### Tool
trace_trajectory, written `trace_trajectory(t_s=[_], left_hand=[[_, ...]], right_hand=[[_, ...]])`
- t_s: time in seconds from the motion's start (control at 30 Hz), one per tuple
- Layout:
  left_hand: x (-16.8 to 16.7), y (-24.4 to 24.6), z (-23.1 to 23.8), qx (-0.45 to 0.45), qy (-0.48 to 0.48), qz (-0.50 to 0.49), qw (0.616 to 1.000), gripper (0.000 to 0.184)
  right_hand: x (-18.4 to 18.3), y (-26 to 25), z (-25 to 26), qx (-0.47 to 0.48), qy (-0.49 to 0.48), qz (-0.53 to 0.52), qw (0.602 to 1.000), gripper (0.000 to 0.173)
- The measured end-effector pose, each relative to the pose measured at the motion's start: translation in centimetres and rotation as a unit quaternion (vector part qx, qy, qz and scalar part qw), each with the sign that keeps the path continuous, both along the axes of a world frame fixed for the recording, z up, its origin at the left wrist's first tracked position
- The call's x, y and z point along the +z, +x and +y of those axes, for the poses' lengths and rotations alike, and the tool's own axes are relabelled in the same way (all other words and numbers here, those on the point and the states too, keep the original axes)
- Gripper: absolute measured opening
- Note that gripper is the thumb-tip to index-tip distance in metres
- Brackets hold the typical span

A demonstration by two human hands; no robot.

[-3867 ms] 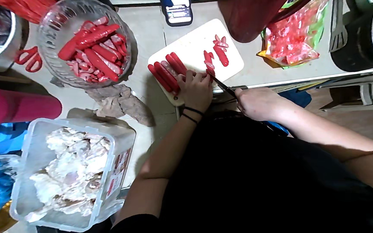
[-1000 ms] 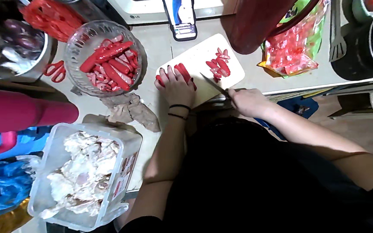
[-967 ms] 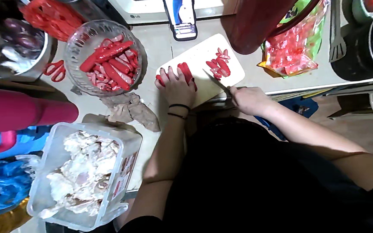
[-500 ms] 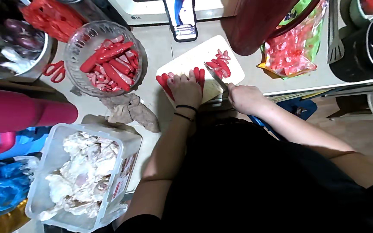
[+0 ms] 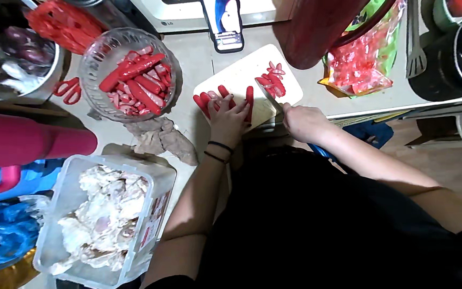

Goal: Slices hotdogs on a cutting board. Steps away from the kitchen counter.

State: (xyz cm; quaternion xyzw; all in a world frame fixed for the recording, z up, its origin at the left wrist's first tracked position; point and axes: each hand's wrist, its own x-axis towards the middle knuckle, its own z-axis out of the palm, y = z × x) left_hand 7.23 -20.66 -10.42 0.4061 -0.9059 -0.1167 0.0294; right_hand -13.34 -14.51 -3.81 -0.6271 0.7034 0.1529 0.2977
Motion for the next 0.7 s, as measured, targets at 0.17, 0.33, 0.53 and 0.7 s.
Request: trace_trajectory(t_s=[0.17, 0.33, 0.53, 0.7], left_hand=[[-0.7, -1.6, 0.2, 0.03, -0.05, 0.05, 0.997, 0.042], [0.2, -2.4, -0.7, 0.008, 0.002, -0.029, 1.0, 0.07], [0.5, -2.5, -1.8, -0.005, -0.004, -0.029, 1.0, 0.045], [1.7, -2.8, -2.2, -0.003, 0.048, -0.082, 0.996, 0.047]], right_hand=[[0.8, 1.1, -0.4, 0.011, -0.016, 0.024, 1.0, 0.025], [1.3, 1.0, -0.7, 0.031, -0.026, 0.03, 0.999, 0.026], [1.8, 1.2, -1.3, 0.046, 0.0, 0.033, 0.998, 0.023], [1.9, 1.5, -2.5, 0.042, 0.019, 0.01, 0.999, 0.02]])
